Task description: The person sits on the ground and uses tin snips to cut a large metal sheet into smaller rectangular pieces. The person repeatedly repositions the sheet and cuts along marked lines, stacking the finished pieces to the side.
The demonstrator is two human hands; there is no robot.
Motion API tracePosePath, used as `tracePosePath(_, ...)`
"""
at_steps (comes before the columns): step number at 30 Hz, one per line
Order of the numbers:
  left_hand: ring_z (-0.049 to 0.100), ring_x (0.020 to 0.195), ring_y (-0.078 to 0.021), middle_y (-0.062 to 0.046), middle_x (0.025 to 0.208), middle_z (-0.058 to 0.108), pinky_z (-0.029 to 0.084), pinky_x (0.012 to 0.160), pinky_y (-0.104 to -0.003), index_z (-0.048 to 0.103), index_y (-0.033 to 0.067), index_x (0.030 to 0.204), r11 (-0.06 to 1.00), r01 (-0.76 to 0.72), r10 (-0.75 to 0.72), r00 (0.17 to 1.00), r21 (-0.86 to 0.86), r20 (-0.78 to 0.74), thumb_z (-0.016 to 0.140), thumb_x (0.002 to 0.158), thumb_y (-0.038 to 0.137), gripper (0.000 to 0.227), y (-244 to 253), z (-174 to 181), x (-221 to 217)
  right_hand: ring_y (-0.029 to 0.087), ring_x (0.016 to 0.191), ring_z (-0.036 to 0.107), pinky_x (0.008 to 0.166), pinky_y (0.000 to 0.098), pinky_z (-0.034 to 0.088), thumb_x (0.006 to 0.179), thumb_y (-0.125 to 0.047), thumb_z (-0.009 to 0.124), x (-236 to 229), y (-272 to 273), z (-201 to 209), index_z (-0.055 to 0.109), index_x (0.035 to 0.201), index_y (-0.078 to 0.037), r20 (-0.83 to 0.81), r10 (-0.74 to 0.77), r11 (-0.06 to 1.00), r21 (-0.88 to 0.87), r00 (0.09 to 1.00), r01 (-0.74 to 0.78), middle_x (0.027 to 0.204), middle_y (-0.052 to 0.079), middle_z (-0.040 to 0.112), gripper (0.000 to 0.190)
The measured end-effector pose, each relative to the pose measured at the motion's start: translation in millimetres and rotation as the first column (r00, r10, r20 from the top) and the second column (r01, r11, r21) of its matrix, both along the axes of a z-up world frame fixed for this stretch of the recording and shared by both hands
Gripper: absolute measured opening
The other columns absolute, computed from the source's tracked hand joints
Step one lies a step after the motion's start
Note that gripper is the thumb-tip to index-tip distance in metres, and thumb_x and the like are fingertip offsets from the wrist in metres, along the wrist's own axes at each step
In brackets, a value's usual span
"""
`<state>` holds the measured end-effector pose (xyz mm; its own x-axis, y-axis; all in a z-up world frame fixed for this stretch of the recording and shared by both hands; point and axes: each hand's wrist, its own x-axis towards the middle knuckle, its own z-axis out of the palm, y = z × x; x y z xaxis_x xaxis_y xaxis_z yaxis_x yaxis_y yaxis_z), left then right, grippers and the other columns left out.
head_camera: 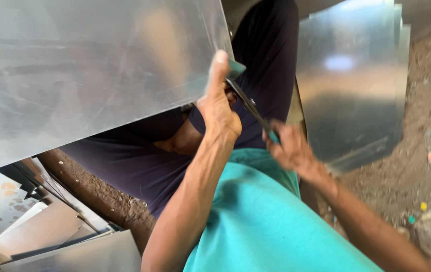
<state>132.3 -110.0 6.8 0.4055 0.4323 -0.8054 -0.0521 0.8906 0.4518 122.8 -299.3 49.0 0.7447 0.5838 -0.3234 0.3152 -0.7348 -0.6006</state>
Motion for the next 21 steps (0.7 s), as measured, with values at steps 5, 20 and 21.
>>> tracePosePath(5, 0.065, 0.091, -0.0143, -0.001, 0.104, 0.065, 0.056, 0.084, -0.029, 0.061, 0.0033, 0.118, 0.959, -0.02, -0.091, 0.924, 0.284, 0.371, 0.083, 0.073, -0.003, 0.051, 16, -6, -22, 0.029, 0.06, 0.064, 0.062, 0.0417, 0.051, 0.077, -0.01, 0.057, -17, 22, -4, 0.067, 0.086, 0.0, -0.203, -0.24, 0.968, 0.025, 0.949, 0.25, 0.067, 0.017, 0.065, 0.017)
tracePosePath(20, 0.063, 0.078, -0.0319, -0.018, 0.095, 0.065, 0.052, 0.065, -0.042, 0.064, -0.0134, 0.112, 0.676, 0.669, -0.731, 0.662, 0.308, 0.167, 0.083, 0.086, -0.002, 0.034, -67, 22, -60, 0.029, 0.093, 0.062, 0.081, 0.0473, 0.047, 0.099, -0.01, 0.055, -59, -28, -150, 0.068, 0.105, 0.0, -0.294, -0.239, 0.892, 0.311, 0.926, 0.329, 0.098, 0.017, 0.068, 0.017)
tracePosePath(21, 0.067, 0.083, -0.0277, -0.015, 0.096, 0.068, 0.057, 0.07, -0.039, 0.063, -0.0091, 0.113, 0.686, 0.668, -0.727, 0.64, 0.288, 0.247, 0.082, 0.079, -0.001, 0.04, -77, 26, -53, 0.029, 0.104, 0.065, 0.09, 0.0482, 0.048, 0.099, -0.009, 0.052, -62, -34, -162, 0.068, 0.111, -0.002, -0.049, -0.156, 0.92, 0.355, 0.986, 0.164, 0.108, 0.017, 0.071, 0.021)
